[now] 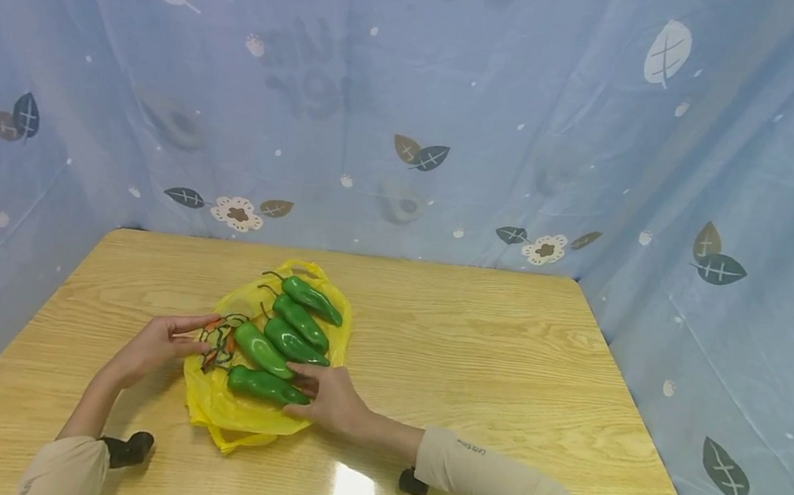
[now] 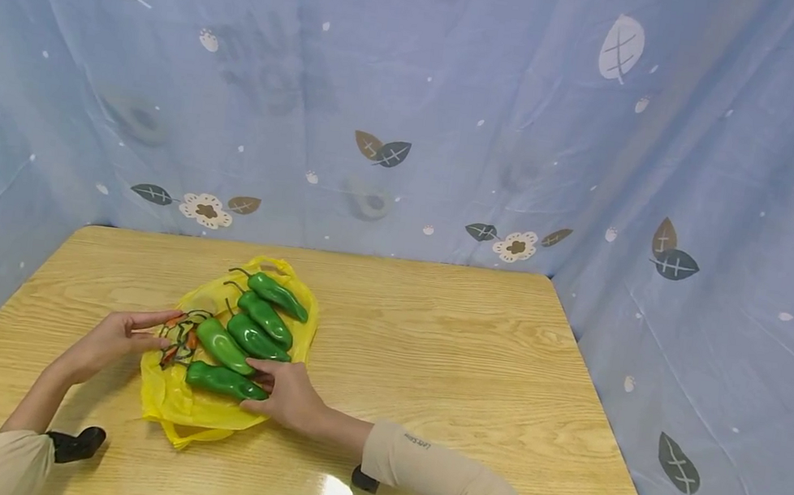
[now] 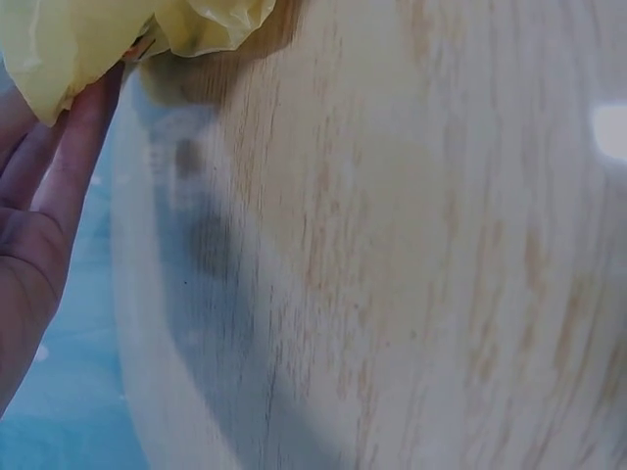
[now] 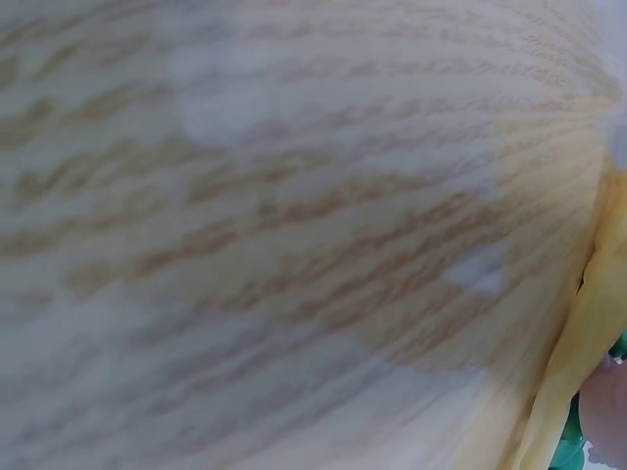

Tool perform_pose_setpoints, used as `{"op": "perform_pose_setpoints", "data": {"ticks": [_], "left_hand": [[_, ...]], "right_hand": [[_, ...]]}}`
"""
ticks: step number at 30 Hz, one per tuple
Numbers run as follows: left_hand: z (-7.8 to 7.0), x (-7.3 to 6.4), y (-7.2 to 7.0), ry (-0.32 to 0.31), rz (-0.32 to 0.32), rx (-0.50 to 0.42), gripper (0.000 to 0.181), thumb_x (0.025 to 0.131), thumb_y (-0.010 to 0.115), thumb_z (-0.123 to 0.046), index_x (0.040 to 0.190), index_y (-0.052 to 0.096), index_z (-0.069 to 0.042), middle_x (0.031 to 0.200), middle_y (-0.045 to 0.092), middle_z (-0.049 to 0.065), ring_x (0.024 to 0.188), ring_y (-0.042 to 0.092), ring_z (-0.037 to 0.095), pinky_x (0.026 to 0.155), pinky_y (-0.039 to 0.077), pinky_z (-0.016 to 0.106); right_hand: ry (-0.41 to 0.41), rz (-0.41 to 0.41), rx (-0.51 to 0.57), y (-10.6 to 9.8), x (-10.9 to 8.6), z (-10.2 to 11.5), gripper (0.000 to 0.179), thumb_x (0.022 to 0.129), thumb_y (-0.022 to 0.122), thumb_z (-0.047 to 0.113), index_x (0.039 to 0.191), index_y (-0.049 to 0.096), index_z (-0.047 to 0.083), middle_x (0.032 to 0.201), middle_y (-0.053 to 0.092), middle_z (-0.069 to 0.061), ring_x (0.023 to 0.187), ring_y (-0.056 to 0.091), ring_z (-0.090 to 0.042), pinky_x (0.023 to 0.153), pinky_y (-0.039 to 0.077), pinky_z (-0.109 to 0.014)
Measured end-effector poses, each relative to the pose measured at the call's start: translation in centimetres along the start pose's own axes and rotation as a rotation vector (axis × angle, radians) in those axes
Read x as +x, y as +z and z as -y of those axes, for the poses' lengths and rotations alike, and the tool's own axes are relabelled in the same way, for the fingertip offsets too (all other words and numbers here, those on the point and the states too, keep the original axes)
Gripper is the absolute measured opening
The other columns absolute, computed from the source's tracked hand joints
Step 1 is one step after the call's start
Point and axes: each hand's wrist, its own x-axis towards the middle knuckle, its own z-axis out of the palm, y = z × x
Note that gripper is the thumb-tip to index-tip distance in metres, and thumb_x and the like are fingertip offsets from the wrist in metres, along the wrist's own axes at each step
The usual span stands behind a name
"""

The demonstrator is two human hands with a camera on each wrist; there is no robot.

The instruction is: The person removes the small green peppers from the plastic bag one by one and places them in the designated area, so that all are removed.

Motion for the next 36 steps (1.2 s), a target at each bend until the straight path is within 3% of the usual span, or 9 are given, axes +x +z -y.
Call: {"op": "perform_pose_setpoints", "data": {"ticks": [10,16,21,28,31,36], "left_hand": [[0.15,-0.08,0.02,0.002,0.004,-0.006,0.054,0.093,0.064,-0.016,0.139,0.045,0.005,0.144,0.038,0.028,0.115,0.054,0.037,0.083,0.048,0.019],[0.19,-0.24,0.1,0.017,-0.003,-0.011,0.053,0.094,0.063,-0.015,0.139,0.046,0.005,0.144,0.039,0.027,0.113,0.057,0.031,0.082,0.049,0.019],[0.22,-0.21,0.2,0.02,-0.006,-0.021,0.052,0.094,0.063,-0.014,0.139,0.045,0.006,0.143,0.039,0.027,0.11,0.059,0.02,0.082,0.048,0.018],[0.31,-0.32,0.36,0.013,-0.021,0.016,0.052,0.094,0.063,-0.016,0.139,0.047,0.003,0.143,0.041,0.027,0.115,0.054,0.034,0.082,0.046,0.017],[0.33,-0.35,0.35,0.008,-0.024,0.021,0.052,0.094,0.063,-0.017,0.139,0.047,0.003,0.143,0.04,0.027,0.114,0.056,0.029,0.082,0.046,0.017],[0.43,-0.35,0.31,0.001,-0.027,0.004,0.053,0.093,0.064,-0.017,0.139,0.047,0.003,0.143,0.041,0.026,0.107,0.058,0.005,0.082,0.047,0.018]], "right_hand": [[-0.131,0.012,-0.288,-0.36,-0.15,0.04,0.048,0.081,0.078,0.016,0.125,0.063,0.003,0.121,0.065,-0.006,0.105,0.06,-0.005,0.086,0.044,-0.011],[-0.157,0.026,-0.355,-0.42,-0.17,0.12,0.043,0.083,0.077,0.019,0.123,0.066,0.006,0.112,0.069,-0.002,0.086,0.051,0.001,0.069,0.041,-0.008],[-0.161,0.023,-0.331,-0.08,-0.1,0.09,0.046,0.083,0.077,0.026,0.122,0.066,0.005,0.115,0.068,-0.002,0.086,0.05,0.002,0.071,0.04,-0.007],[-0.07,0.013,-0.236,0.2,0.1,0.24,0.039,0.085,0.074,0.027,0.116,0.07,0.005,0.109,0.071,-0.001,0.082,0.052,0.005,0.069,0.043,-0.009],[-0.058,0.023,-0.233,0.22,0.13,0.2,0.04,0.083,0.077,0.025,0.115,0.07,0.004,0.108,0.071,-0.001,0.082,0.052,0.004,0.068,0.043,-0.01],[-0.054,0.01,-0.228,0.15,0.21,0.32,0.037,0.082,0.078,0.023,0.114,0.071,0.004,0.107,0.071,0.0,0.089,0.055,0.004,0.074,0.044,-0.01]]}}
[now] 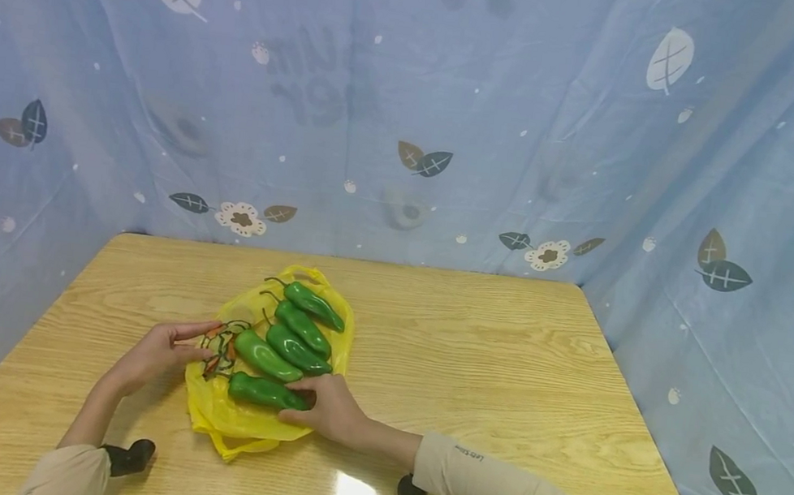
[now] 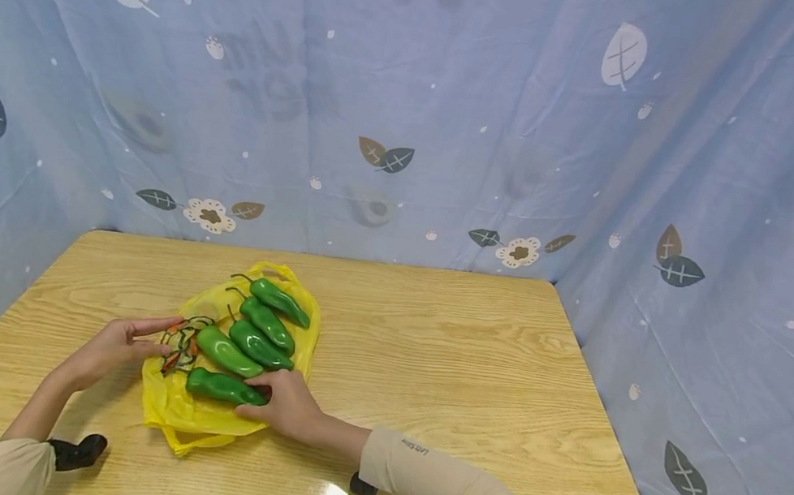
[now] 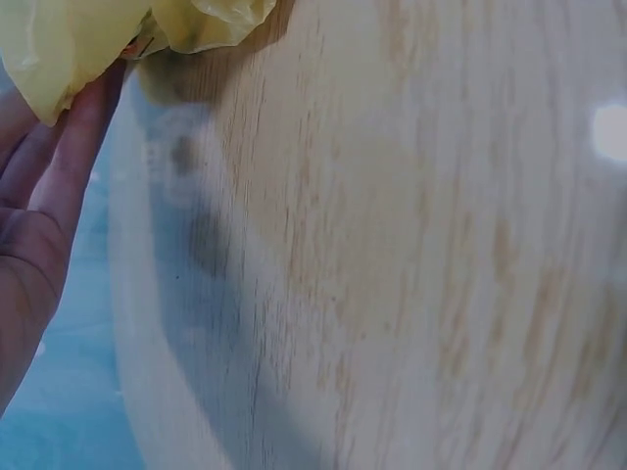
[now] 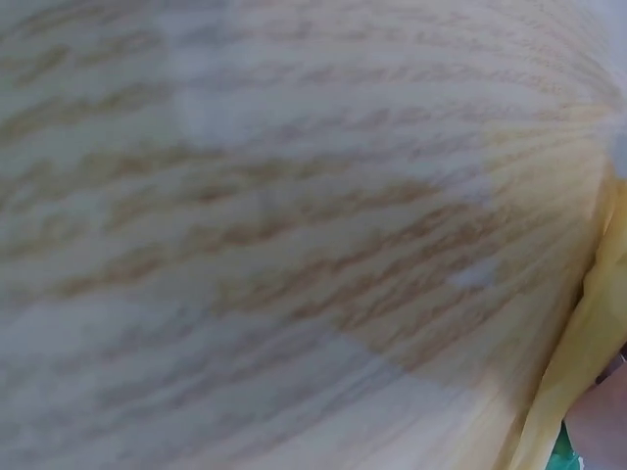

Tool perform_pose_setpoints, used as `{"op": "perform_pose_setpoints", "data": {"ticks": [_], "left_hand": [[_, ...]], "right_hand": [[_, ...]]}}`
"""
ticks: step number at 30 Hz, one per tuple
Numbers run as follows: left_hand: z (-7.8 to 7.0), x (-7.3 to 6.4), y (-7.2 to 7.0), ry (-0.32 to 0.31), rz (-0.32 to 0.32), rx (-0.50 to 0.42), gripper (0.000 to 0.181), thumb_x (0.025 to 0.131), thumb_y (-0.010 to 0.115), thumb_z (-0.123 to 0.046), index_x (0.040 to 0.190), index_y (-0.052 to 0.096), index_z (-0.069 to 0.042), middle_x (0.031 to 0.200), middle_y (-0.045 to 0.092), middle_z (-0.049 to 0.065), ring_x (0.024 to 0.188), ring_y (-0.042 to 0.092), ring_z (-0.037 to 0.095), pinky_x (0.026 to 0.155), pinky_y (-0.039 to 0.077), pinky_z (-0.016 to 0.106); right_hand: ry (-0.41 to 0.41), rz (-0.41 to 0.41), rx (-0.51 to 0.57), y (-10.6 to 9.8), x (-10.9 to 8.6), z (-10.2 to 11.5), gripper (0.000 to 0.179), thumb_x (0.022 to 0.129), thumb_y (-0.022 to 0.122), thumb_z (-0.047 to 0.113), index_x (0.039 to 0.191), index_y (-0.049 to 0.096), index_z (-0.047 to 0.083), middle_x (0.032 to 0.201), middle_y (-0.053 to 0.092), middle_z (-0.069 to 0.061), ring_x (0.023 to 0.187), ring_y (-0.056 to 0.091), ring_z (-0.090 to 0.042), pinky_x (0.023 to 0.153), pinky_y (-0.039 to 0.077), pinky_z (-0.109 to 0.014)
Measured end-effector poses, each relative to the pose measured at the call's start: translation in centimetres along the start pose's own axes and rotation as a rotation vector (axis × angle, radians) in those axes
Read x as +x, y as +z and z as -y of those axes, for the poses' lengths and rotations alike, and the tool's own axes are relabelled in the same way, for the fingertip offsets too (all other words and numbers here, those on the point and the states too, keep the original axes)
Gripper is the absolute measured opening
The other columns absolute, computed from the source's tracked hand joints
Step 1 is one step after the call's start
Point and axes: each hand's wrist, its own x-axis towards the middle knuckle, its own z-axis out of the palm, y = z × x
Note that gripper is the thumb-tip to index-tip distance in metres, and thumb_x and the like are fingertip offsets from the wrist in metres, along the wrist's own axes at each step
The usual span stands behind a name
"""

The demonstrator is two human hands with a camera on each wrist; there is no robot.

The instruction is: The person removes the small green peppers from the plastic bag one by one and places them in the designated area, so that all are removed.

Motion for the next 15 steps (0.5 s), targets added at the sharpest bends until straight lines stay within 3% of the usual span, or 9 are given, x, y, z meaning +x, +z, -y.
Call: {"op": "perform_pose_setpoints", "data": {"ticks": [3,7,15], "left_hand": [[0.04,0.0,0.02,0.0,0.001,-0.003,0.053,0.093,0.064,-0.017,0.139,0.048,0.003,0.143,0.041,0.025,0.104,0.055,-0.003,0.082,0.046,0.017],[0.09,-0.08,-0.01,-0.002,0.003,0.002,0.053,0.093,0.064,-0.017,0.139,0.048,0.003,0.143,0.041,0.025,0.103,0.055,-0.004,0.082,0.046,0.017],[-0.17,-0.11,-0.11,0.013,0.0,-0.004,0.053,0.093,0.064,-0.016,0.139,0.047,0.004,0.142,0.041,0.028,0.11,0.057,0.011,0.081,0.048,0.019]], "right_hand": [[0.011,-0.017,0.01,-0.15,0.03,0.08,0.035,0.082,0.078,0.023,0.111,0.072,0.005,0.104,0.071,0.001,0.085,0.056,0.004,0.073,0.045,-0.011],[0.048,-0.02,0.062,-0.29,0.02,0.06,0.037,0.078,0.081,0.024,0.109,0.073,0.005,0.101,0.072,0.002,0.08,0.056,0.005,0.069,0.046,-0.011],[0.113,-0.056,0.122,-0.06,-0.15,-0.26,0.041,0.071,0.086,0.028,0.104,0.075,0.006,0.093,0.072,0.003,0.076,0.06,0.002,0.069,0.048,-0.013]]}}
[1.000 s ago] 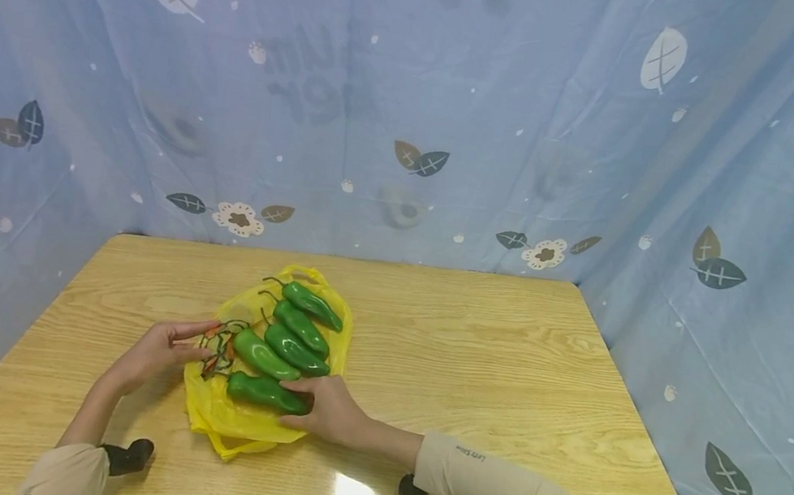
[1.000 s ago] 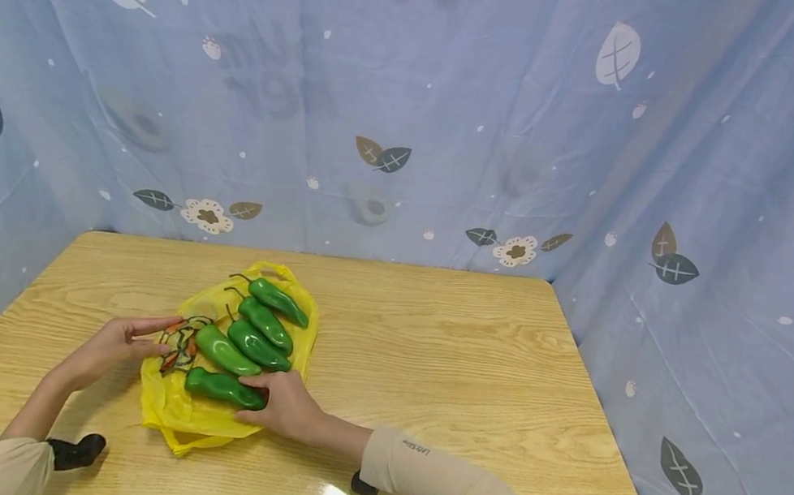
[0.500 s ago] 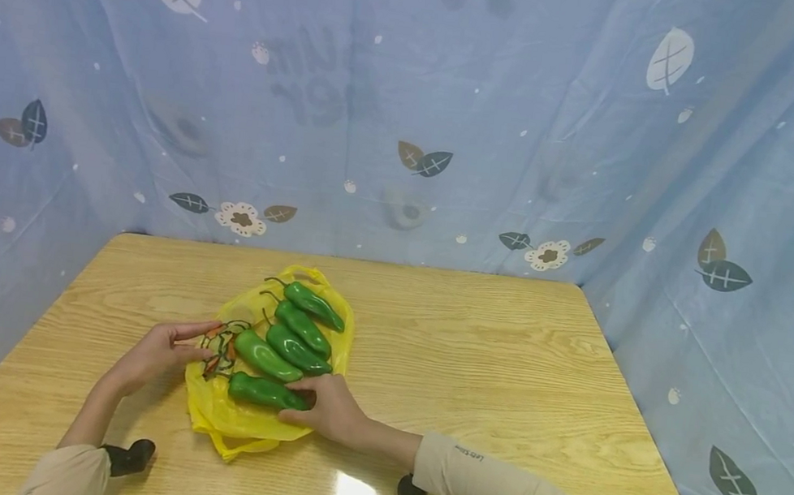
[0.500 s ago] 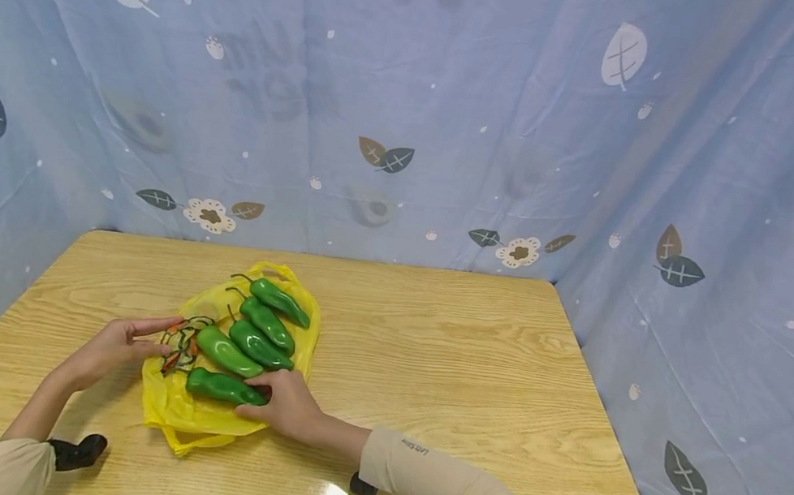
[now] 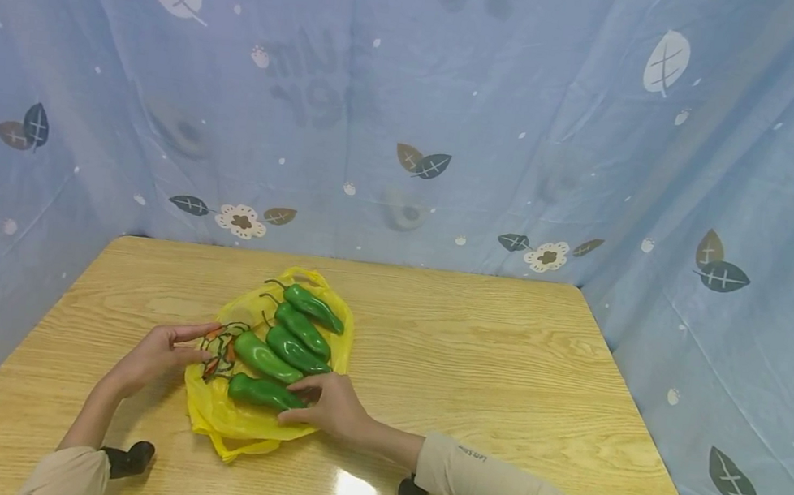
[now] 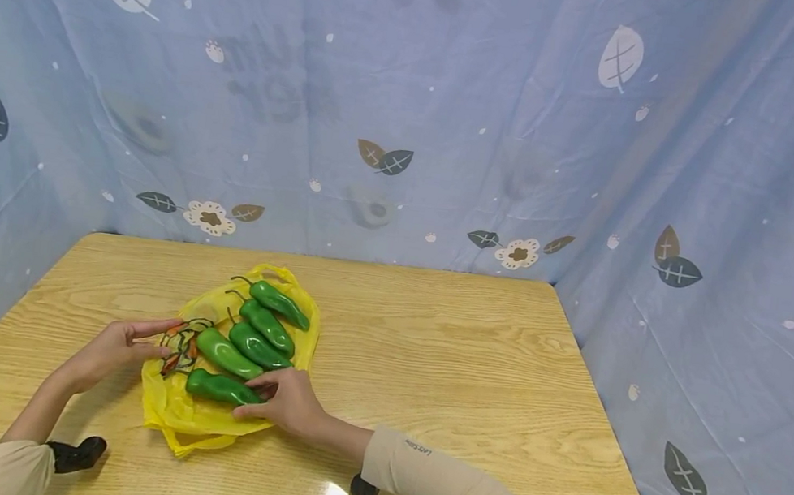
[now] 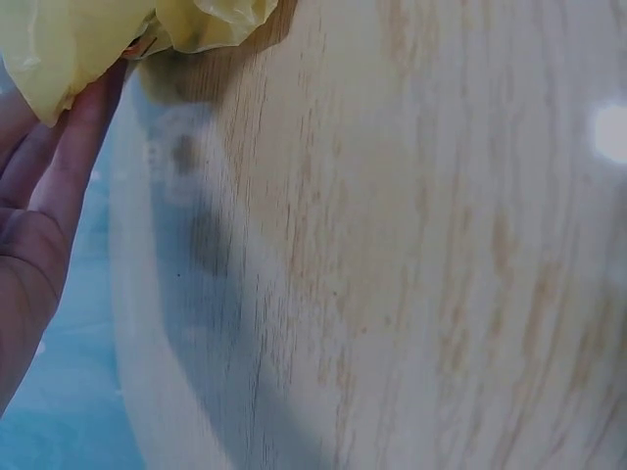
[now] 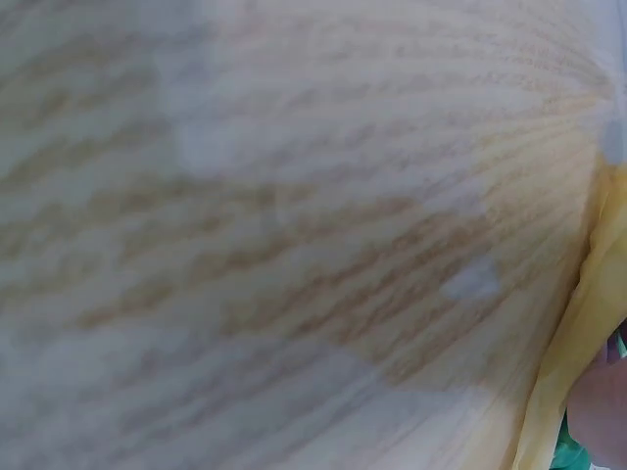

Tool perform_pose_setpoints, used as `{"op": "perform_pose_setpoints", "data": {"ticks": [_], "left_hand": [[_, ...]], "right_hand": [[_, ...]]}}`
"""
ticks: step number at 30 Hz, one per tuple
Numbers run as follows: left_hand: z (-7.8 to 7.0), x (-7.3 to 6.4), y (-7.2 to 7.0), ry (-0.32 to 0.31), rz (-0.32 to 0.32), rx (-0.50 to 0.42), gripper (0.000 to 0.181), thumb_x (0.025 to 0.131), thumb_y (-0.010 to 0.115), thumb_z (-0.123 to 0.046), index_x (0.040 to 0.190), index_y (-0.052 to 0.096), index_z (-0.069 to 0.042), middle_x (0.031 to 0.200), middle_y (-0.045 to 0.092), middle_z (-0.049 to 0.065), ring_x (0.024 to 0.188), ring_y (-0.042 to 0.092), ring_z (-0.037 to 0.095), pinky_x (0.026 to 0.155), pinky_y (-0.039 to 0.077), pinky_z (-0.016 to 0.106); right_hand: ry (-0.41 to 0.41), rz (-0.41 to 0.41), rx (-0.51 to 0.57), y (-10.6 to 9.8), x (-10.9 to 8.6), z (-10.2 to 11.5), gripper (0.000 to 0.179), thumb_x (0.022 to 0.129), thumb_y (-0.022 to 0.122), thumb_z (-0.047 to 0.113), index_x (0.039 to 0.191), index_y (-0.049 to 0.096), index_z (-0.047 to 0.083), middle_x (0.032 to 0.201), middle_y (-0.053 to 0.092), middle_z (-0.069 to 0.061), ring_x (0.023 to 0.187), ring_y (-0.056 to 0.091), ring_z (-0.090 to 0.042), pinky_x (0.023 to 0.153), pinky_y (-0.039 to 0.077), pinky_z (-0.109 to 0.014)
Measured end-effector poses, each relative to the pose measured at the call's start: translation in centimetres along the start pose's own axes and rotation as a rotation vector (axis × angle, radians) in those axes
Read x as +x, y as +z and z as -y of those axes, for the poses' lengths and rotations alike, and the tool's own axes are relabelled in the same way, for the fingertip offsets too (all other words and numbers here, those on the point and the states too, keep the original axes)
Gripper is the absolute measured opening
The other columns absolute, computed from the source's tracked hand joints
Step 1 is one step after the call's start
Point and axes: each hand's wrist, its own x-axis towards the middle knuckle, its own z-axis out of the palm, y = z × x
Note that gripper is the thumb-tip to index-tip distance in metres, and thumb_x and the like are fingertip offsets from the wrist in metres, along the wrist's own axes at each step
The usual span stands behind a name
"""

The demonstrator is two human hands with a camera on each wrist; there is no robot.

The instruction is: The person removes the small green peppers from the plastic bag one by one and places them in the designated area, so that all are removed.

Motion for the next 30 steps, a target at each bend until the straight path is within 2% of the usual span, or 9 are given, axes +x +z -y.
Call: {"op": "perform_pose_setpoints", "data": {"ticks": [4,7,11,14,21,23,25,26,30], "left_hand": [[0.0,0.0,0.0,0.006,0.001,-0.002,0.052,0.093,0.063,-0.015,0.139,0.047,0.004,0.142,0.041,0.028,0.111,0.057,0.014,0.08,0.049,0.019],[0.1,0.0,0.0,0.009,0.002,-0.011,0.052,0.094,0.063,-0.014,0.139,0.047,0.004,0.142,0.041,0.028,0.109,0.057,0.01,0.08,0.049,0.02],[0.2,0.0,0.0,0.01,0.006,-0.029,0.052,0.093,0.063,-0.013,0.139,0.046,0.005,0.143,0.04,0.028,0.106,0.058,0.005,0.08,0.05,0.021],[0.3,0.0,0.0,0.009,0.007,-0.032,0.052,0.094,0.063,-0.014,0.139,0.046,0.006,0.143,0.039,0.029,0.104,0.058,0.002,0.08,0.05,0.021],[0.2,0.0,0.0,-0.004,0.005,-0.018,0.054,0.094,0.063,-0.016,0.14,0.045,0.005,0.144,0.036,0.03,0.102,0.059,0.0,0.08,0.049,0.02],[0.2,0.0,0.1,-0.014,0.002,-0.015,0.054,0.094,0.063,-0.016,0.14,0.045,0.004,0.144,0.037,0.029,0.101,0.059,0.001,0.08,0.049,0.019],[0.2,0.0,0.1,-0.017,0.005,-0.005,0.054,0.094,0.063,-0.016,0.141,0.045,0.003,0.144,0.037,0.029,0.104,0.061,0.007,0.081,0.049,0.02],[0.2,0.0,0.1,-0.025,-0.001,0.003,0.054,0.094,0.063,-0.017,0.14,0.046,0.002,0.144,0.038,0.028,0.107,0.06,0.012,0.082,0.049,0.021],[0.1,-0.1,0.0,-0.031,-0.007,0.039,0.053,0.094,0.063,-0.019,0.141,0.046,0.001,0.144,0.039,0.026,0.12,0.051,0.035,0.09,0.049,0.036]], "right_hand": [[-0.024,-0.012,-0.017,0.2,0.0,-0.2,0.039,0.074,0.084,0.029,0.104,0.075,0.006,0.089,0.072,0.005,0.073,0.058,0.004,0.067,0.047,-0.012],[-0.053,-0.012,-0.022,0.1,0.0,-0.1,0.038,0.075,0.083,0.028,0.104,0.075,0.006,0.092,0.073,0.004,0.075,0.058,0.005,0.067,0.047,-0.012],[-0.043,-0.02,-0.008,0.1,0.0,-0.1,0.038,0.075,0.083,0.027,0.106,0.074,0.007,0.097,0.073,0.002,0.077,0.058,0.005,0.067,0.048,-0.012],[-0.013,-0.036,0.022,0.1,-0.1,-0.1,0.039,0.073,0.084,0.025,0.106,0.075,0.008,0.099,0.073,0.001,0.074,0.057,0.004,0.064,0.048,-0.013],[0.009,-0.076,0.132,-0.2,-0.4,-0.1,0.038,0.072,0.084,0.023,0.107,0.075,0.009,0.104,0.072,0.0,0.088,0.057,0.002,0.076,0.047,-0.015],[0.01,-0.078,0.166,-0.2,-0.5,-0.1,0.037,0.073,0.083,0.021,0.107,0.074,0.009,0.104,0.072,-0.001,0.082,0.056,0.003,0.071,0.048,-0.014],[0.017,-0.084,0.193,-0.4,-0.6,-0.1,0.036,0.074,0.083,0.019,0.107,0.074,0.008,0.099,0.073,-0.001,0.068,0.05,0.003,0.059,0.044,-0.013],[0.021,-0.086,0.201,-0.4,-0.7,0.0,0.036,0.075,0.082,0.018,0.108,0.074,0.008,0.09,0.073,-0.001,0.062,0.047,0.004,0.054,0.041,-0.012],[0.02,-0.094,0.221,-0.9,-0.9,0.1,0.036,0.076,0.082,0.016,0.109,0.073,0.006,0.091,0.073,-0.008,0.049,0.038,0.002,0.046,0.033,-0.012]]}}
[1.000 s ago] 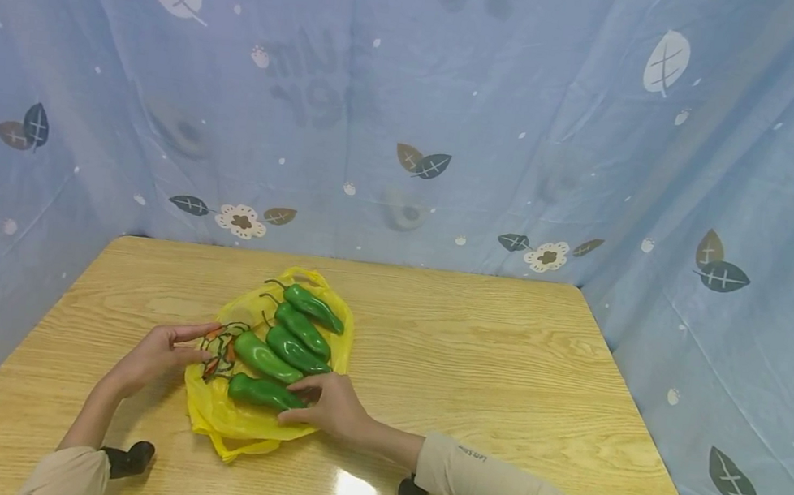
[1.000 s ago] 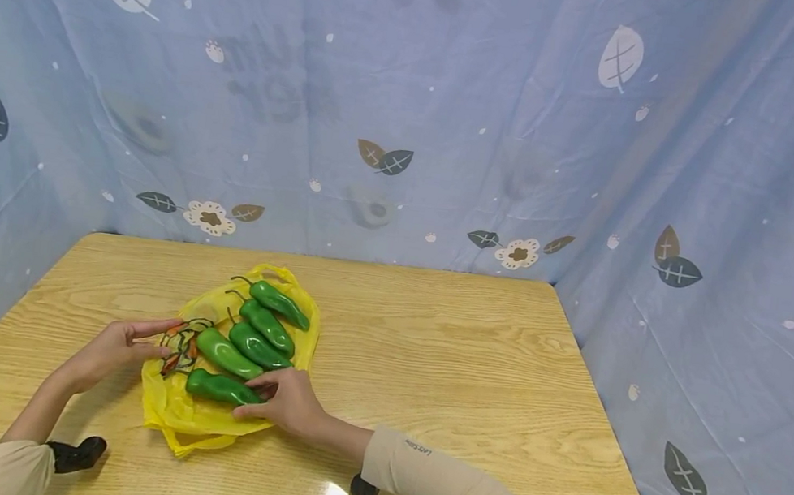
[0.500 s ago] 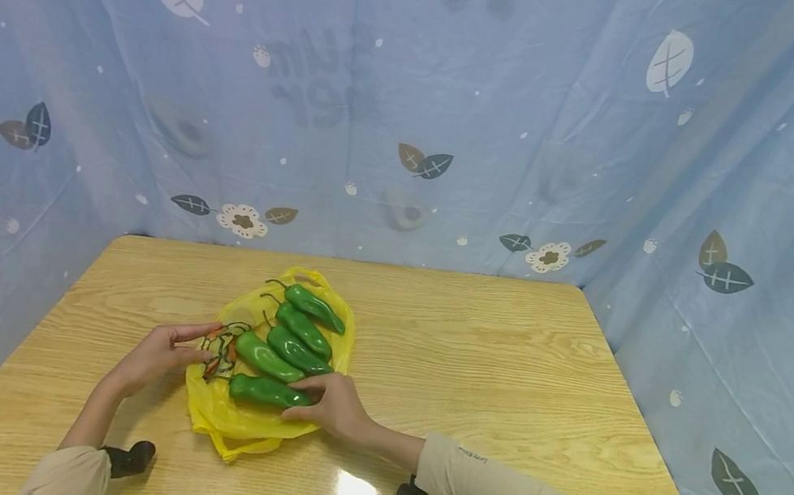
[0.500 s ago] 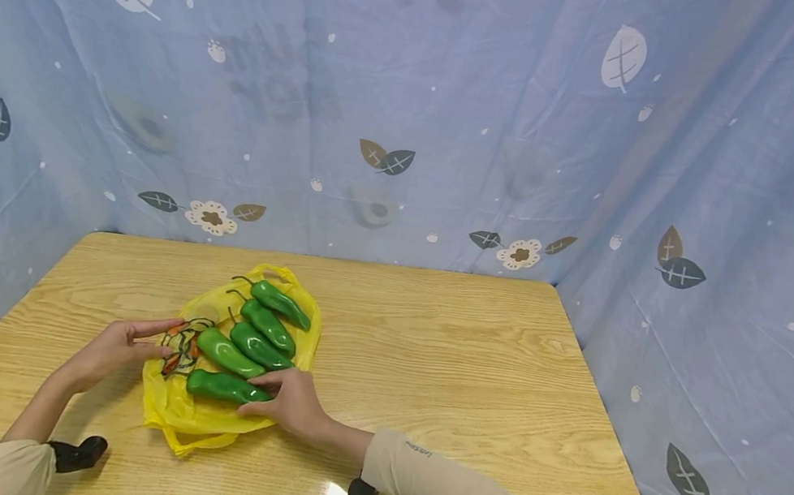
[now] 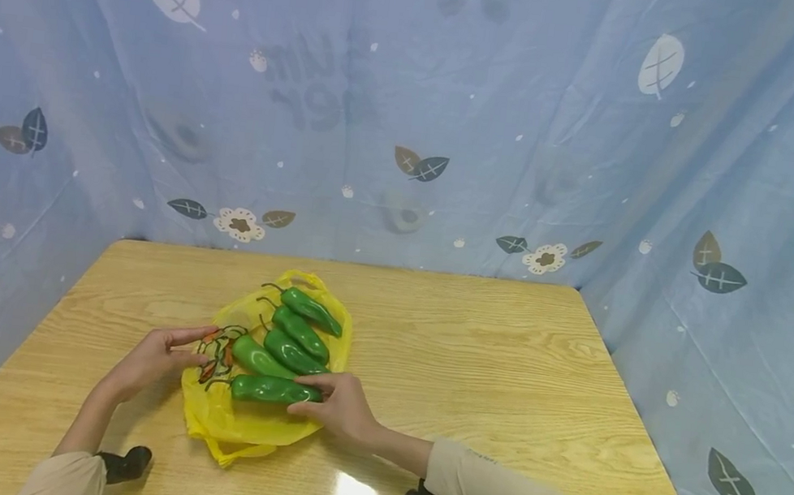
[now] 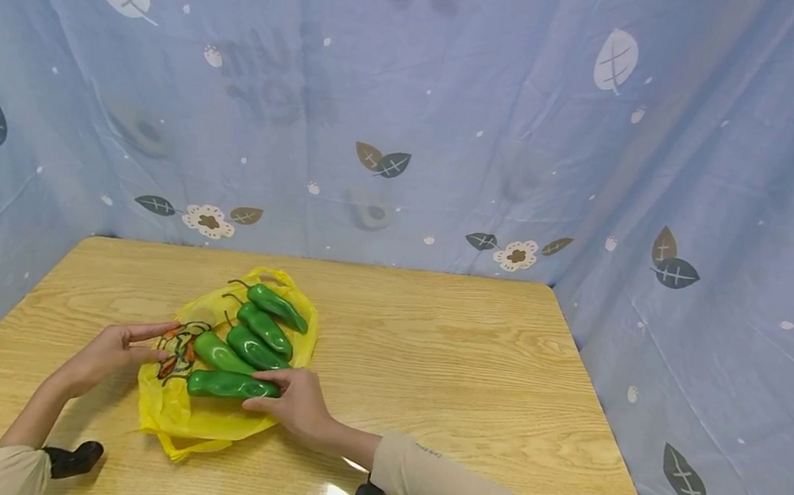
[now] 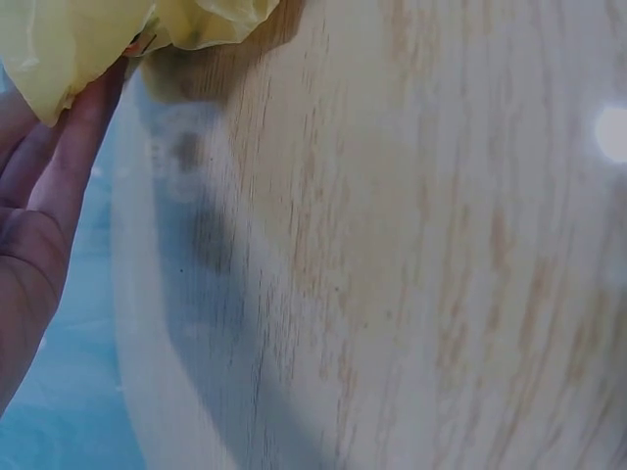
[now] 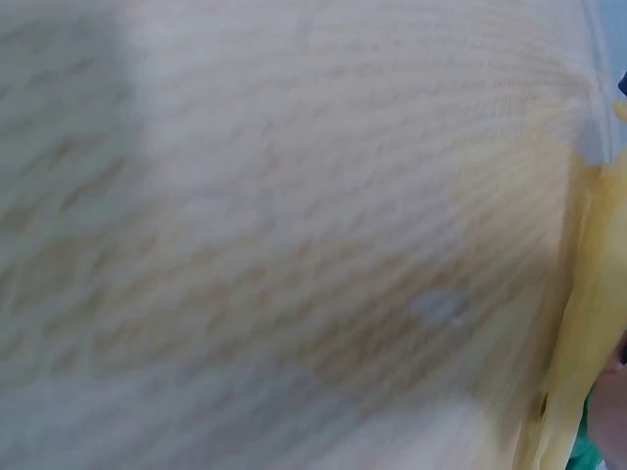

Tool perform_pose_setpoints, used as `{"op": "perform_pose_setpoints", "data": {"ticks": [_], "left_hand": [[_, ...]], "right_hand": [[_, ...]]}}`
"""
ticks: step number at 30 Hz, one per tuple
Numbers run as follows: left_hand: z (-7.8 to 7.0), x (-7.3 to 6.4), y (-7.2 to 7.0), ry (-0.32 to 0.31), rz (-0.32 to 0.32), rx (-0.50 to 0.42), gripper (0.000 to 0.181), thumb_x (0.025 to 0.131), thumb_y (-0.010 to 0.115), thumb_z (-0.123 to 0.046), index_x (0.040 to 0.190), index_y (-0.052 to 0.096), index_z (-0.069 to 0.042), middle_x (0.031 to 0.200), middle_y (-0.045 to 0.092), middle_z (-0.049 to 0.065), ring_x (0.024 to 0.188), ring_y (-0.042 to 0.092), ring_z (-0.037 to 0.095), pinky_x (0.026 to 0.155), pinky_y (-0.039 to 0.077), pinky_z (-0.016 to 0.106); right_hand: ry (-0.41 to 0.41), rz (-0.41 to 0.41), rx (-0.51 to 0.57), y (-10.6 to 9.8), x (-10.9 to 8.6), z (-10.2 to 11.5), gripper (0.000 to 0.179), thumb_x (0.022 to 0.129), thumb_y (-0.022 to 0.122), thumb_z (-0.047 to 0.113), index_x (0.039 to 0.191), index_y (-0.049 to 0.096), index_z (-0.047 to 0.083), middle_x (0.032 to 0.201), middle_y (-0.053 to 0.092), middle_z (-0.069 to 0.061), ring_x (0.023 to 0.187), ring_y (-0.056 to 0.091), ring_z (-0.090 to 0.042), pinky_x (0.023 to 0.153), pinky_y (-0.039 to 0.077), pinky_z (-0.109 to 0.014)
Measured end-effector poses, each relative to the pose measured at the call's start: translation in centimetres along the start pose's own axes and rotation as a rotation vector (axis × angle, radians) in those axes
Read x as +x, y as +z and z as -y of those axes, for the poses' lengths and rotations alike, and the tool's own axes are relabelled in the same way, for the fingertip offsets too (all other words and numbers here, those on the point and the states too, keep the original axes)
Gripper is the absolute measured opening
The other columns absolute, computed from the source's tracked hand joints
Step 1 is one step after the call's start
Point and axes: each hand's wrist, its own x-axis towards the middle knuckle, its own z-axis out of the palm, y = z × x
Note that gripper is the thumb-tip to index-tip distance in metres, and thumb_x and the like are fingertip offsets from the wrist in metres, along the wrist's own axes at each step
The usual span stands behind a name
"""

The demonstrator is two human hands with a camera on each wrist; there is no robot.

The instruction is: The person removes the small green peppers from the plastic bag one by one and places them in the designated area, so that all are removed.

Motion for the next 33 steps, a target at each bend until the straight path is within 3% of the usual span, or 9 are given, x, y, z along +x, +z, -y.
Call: {"op": "perform_pose_setpoints", "data": {"ticks": [3,7,11,14,17,22,26,33], "left_hand": [[-0.1,0.1,0.0,0.004,-0.007,0.022,0.053,0.095,0.062,-0.02,0.14,0.047,0.001,0.144,0.04,0.025,0.125,0.042,0.042,0.094,0.045,0.047],[0.0,-0.1,0.0,0.005,-0.01,0.02,0.053,0.094,0.063,-0.02,0.14,0.047,0.001,0.143,0.04,0.026,0.123,0.046,0.039,0.092,0.047,0.04],[0.0,-0.2,0.0,0.001,-0.009,-0.01,0.054,0.093,0.064,-0.018,0.14,0.047,0.001,0.143,0.04,0.027,0.112,0.058,0.02,0.085,0.048,0.025],[0.0,-0.2,0.1,0.005,-0.007,-0.039,0.054,0.093,0.064,-0.017,0.14,0.046,0.003,0.144,0.039,0.028,0.104,0.06,0.006,0.082,0.049,0.021],[0.1,-0.1,0.1,0.01,0.0,-0.063,0.054,0.093,0.064,-0.015,0.14,0.045,0.004,0.144,0.038,0.029,0.102,0.059,0.0,0.081,0.049,0.02],[0.3,0.0,0.1,0.009,0.006,-0.093,0.056,0.092,0.065,-0.014,0.14,0.044,0.005,0.143,0.037,0.03,0.099,0.061,0.001,0.079,0.051,0.022],[0.3,0.1,0.1,0.009,0.008,-0.097,0.056,0.092,0.065,-0.014,0.141,0.043,0.005,0.143,0.037,0.031,0.097,0.063,0.003,0.078,0.052,0.022],[0.3,0.1,0.0,0.003,0.003,-0.06,0.056,0.092,0.065,-0.016,0.14,0.045,0.005,0.143,0.038,0.03,0.098,0.06,-0.001,0.079,0.05,0.02]], "right_hand": [[-0.015,0.008,0.006,-0.6,0.0,-0.1,0.037,0.076,0.081,0.016,0.111,0.072,0.006,0.106,0.071,-0.011,0.048,0.04,0.002,0.047,0.036,-0.012],[-0.004,0.022,0.037,-1.6,0.0,-0.3,0.037,0.077,0.08,0.015,0.112,0.072,0.008,0.105,0.072,-0.008,0.047,0.034,0.0,0.046,0.032,-0.014],[0.016,0.02,0.102,-2.9,0.0,-0.3,0.036,0.077,0.08,0.01,0.113,0.072,0.007,0.107,0.071,-0.009,0.051,0.041,-0.001,0.047,0.032,-0.015],[0.033,0.013,0.144,-4.0,0.1,-0.3,0.037,0.077,0.079,0.007,0.113,0.071,0.005,0.112,0.069,-0.011,0.055,0.045,-0.002,0.048,0.034,-0.014],[0.047,0.014,0.184,-5.1,0.0,-0.2,0.038,0.078,0.078,0.005,0.115,0.07,0.003,0.115,0.068,-0.013,0.062,0.055,-0.003,0.052,0.039,-0.014],[0.028,0.014,0.247,-6.8,-0.1,-0.4,0.039,0.08,0.074,-0.003,0.118,0.066,-0.004,0.119,0.064,-0.018,0.093,0.068,-0.017,0.074,0.055,-0.026],[0.019,-0.004,0.243,-8.1,-0.3,-0.5,0.04,0.081,0.072,-0.006,0.12,0.065,-0.004,0.121,0.064,-0.018,0.096,0.067,-0.02,0.078,0.055,-0.033],[0.029,-0.034,0.206,-10.1,-0.5,-0.9,0.042,0.08,0.075,-0.001,0.12,0.065,-0.003,0.123,0.063,-0.018,0.094,0.067,-0.017,0.076,0.055,-0.027]]}}
